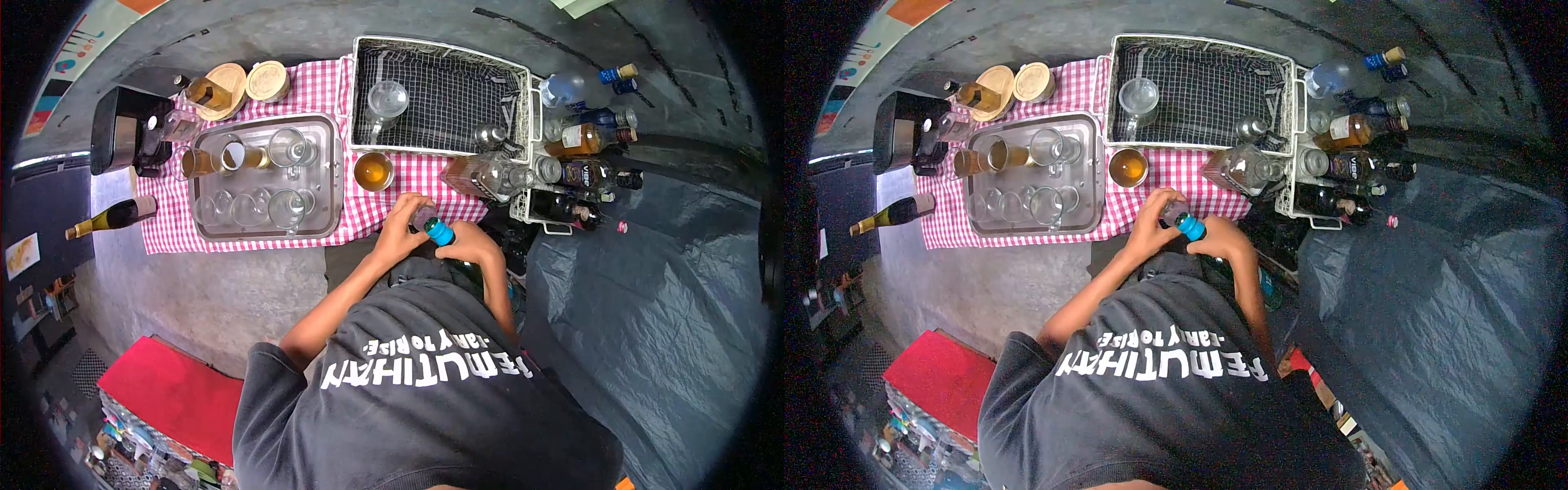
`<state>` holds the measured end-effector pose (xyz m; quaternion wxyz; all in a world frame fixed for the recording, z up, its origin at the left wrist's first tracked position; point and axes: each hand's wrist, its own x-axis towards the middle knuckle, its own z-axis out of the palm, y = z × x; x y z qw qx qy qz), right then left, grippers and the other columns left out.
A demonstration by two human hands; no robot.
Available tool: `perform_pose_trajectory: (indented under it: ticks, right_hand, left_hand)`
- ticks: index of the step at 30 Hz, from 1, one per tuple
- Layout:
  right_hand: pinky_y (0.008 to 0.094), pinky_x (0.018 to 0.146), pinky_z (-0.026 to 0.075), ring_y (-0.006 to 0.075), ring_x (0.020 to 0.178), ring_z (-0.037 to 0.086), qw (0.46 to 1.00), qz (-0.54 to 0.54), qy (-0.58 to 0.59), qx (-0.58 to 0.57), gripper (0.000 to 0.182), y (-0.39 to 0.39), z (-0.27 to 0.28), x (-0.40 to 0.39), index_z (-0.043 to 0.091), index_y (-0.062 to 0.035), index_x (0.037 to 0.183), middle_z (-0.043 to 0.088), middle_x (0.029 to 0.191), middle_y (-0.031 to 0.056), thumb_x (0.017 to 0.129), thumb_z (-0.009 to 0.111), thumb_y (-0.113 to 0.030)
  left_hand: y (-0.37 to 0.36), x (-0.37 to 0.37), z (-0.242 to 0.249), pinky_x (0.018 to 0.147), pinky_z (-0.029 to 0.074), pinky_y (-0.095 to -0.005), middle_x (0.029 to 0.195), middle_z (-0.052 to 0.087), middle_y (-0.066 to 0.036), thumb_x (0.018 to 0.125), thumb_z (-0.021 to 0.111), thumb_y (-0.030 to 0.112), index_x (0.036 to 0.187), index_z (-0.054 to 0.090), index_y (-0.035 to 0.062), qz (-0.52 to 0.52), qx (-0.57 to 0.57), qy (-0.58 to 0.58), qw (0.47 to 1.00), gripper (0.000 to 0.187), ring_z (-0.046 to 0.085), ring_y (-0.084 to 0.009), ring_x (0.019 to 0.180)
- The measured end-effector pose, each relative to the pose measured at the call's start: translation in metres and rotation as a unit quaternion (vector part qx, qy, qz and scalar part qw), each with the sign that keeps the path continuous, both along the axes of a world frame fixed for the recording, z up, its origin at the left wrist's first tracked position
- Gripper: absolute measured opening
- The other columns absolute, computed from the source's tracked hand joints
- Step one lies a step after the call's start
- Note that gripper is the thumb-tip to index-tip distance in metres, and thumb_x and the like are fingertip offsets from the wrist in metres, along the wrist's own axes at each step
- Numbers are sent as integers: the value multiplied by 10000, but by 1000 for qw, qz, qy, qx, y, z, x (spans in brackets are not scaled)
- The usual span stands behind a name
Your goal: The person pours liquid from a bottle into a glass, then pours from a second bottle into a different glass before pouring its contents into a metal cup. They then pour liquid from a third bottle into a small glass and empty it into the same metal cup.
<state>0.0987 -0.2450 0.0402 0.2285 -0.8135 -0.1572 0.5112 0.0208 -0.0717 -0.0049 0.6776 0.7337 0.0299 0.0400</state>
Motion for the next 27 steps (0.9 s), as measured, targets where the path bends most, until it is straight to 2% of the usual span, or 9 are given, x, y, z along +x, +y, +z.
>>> perform_pose_trajectory:
  ticks: [1,6,11,20,27]
  right_hand:
    - [406,659,510,318,677,670,1000,0,11,-8,385,0,1,0,666,13,710,666,708,201,555,774,-322]
    - [402,668,513,318,692,674,999,10,-4,-37,396,-1,-1,0,666,13,700,666,708,201,553,772,-339]
    - [401,684,519,324,708,680,999,15,0,-48,409,1,4,3,667,13,697,667,713,208,553,769,-356]
    - [412,703,517,330,730,680,998,33,3,-44,445,-11,-13,1,669,13,728,672,737,211,560,774,-385]
    - [404,687,514,315,705,674,999,17,35,-38,413,-10,-4,0,667,2,713,671,718,194,556,781,-362]
  left_hand:
    - [0,0,1,931,441,-374,1106,575,-141,642,739,11,1100,574,2,-2,1,2,1000,487,566,-303,1079]
    - [0,-1,1,938,440,-377,1110,567,-144,619,705,-38,1111,570,0,-4,2,2,1000,512,563,-302,1086]
    - [-2,0,-1,965,443,-359,1109,527,-135,644,684,-67,1151,555,1,-16,3,9,1000,528,559,-295,1101]
    - [-6,-2,0,948,439,-363,1133,546,-128,641,718,-30,1130,575,19,-14,6,18,1000,511,559,-285,1096]
    - [-10,-4,-3,953,433,-363,1118,524,-134,628,703,-55,1143,562,10,-28,-2,21,999,538,545,-302,1100]
